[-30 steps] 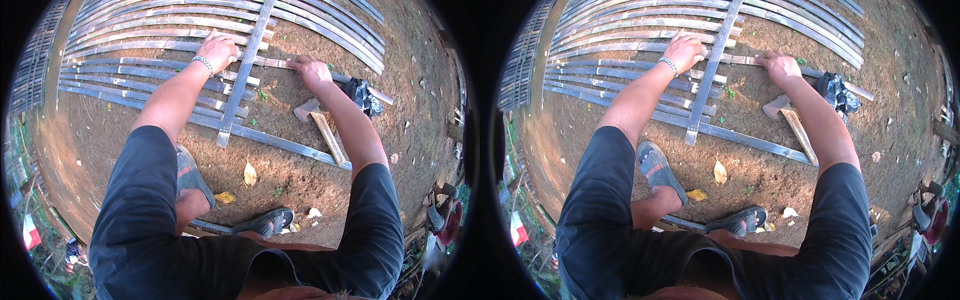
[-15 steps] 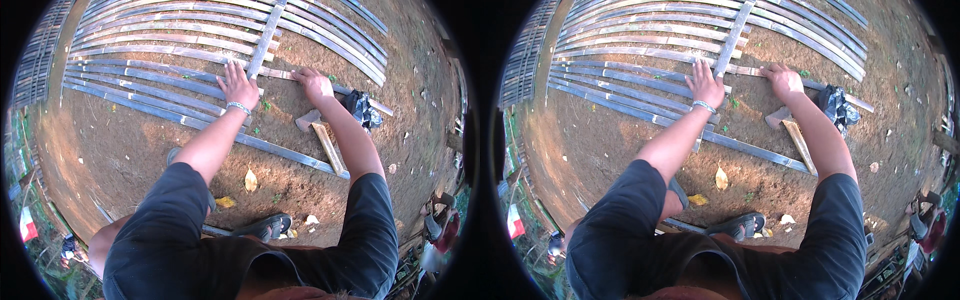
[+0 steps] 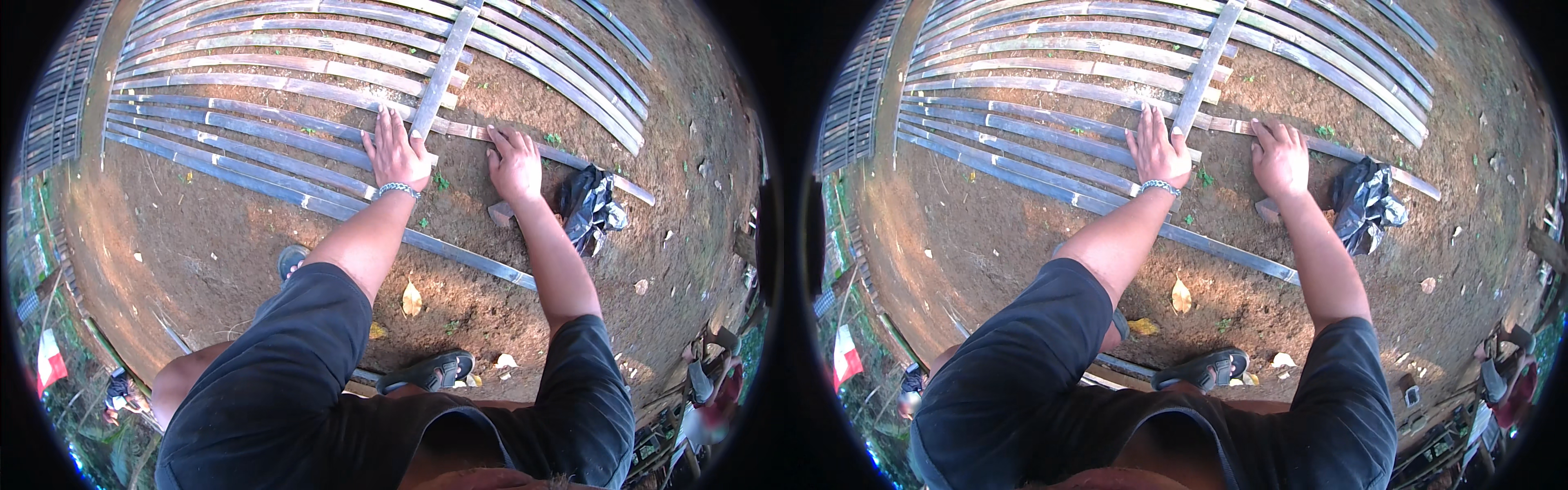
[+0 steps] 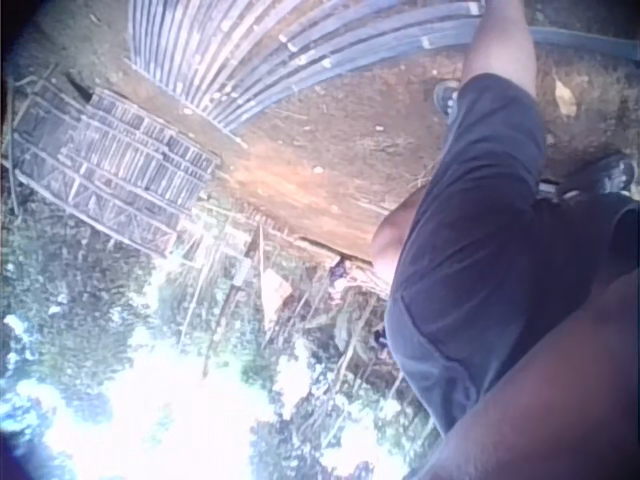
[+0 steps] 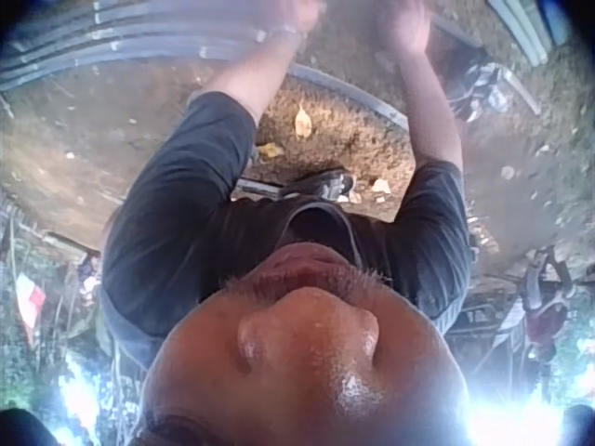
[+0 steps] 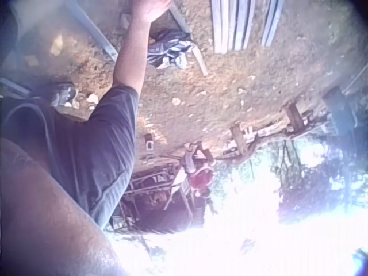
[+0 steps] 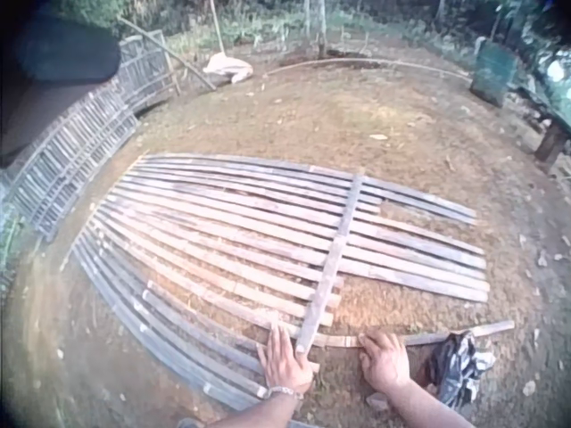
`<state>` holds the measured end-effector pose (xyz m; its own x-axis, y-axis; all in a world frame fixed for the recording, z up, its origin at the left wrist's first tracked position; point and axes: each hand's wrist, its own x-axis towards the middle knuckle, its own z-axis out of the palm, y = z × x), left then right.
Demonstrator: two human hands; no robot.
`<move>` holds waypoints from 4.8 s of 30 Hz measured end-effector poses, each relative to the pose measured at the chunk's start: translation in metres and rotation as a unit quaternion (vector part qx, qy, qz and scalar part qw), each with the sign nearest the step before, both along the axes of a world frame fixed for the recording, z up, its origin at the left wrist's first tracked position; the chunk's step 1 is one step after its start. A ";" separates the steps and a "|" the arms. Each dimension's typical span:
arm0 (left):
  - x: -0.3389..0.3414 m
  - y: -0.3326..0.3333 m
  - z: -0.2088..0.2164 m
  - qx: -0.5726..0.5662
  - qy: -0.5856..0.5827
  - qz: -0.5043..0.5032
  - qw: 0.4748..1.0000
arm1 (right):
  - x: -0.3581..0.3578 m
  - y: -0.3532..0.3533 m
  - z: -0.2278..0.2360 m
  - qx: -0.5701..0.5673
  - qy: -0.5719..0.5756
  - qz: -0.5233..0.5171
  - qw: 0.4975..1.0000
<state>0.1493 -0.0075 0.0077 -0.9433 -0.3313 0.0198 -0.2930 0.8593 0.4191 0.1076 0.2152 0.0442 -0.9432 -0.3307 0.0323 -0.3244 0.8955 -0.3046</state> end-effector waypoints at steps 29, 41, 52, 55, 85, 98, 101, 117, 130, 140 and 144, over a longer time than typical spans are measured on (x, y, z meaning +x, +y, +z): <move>-0.006 -0.001 0.007 0.016 -0.060 0.000 0.998 | -0.104 -0.119 -0.013 -0.443 -0.090 -0.160 0.877; -0.003 0.001 -0.002 -0.021 -0.019 -0.008 1.000 | -0.037 0.025 0.001 0.013 -0.109 0.076 0.991; -0.007 -0.001 -0.002 -0.011 -0.014 0.000 1.000 | -0.047 0.030 0.013 0.066 -0.135 0.124 0.981; -0.007 -0.003 -0.004 -0.013 -0.015 0.000 1.000 | -0.046 0.029 0.019 0.059 -0.156 0.117 0.979; -0.004 -0.002 -0.001 -0.011 -0.029 -0.016 0.999 | -0.039 0.030 0.029 0.213 -0.153 0.117 0.958; -0.004 -0.005 0.003 -0.005 -0.045 -0.015 0.999 | -0.045 0.028 0.059 0.117 -0.205 0.093 0.967; -0.005 -0.003 0.006 -0.006 -0.057 -0.023 0.998 | -0.050 0.042 0.046 0.099 -0.206 0.107 0.968; -0.003 -0.006 0.001 -0.034 -0.050 -0.020 0.998 | -0.078 0.156 0.062 0.133 -0.141 0.017 0.981; -0.005 -0.002 0.001 -0.072 -0.080 -0.020 0.994 | -0.108 0.077 0.042 0.168 -0.072 0.004 0.983; -0.007 -0.001 -0.001 -0.026 -0.079 -0.016 0.996 | -0.101 -0.157 -0.025 -0.039 0.135 0.007 0.990; -0.010 -0.002 -0.002 -0.024 -0.076 -0.017 0.997 | -0.099 -0.159 -0.046 -0.039 0.097 -0.005 0.994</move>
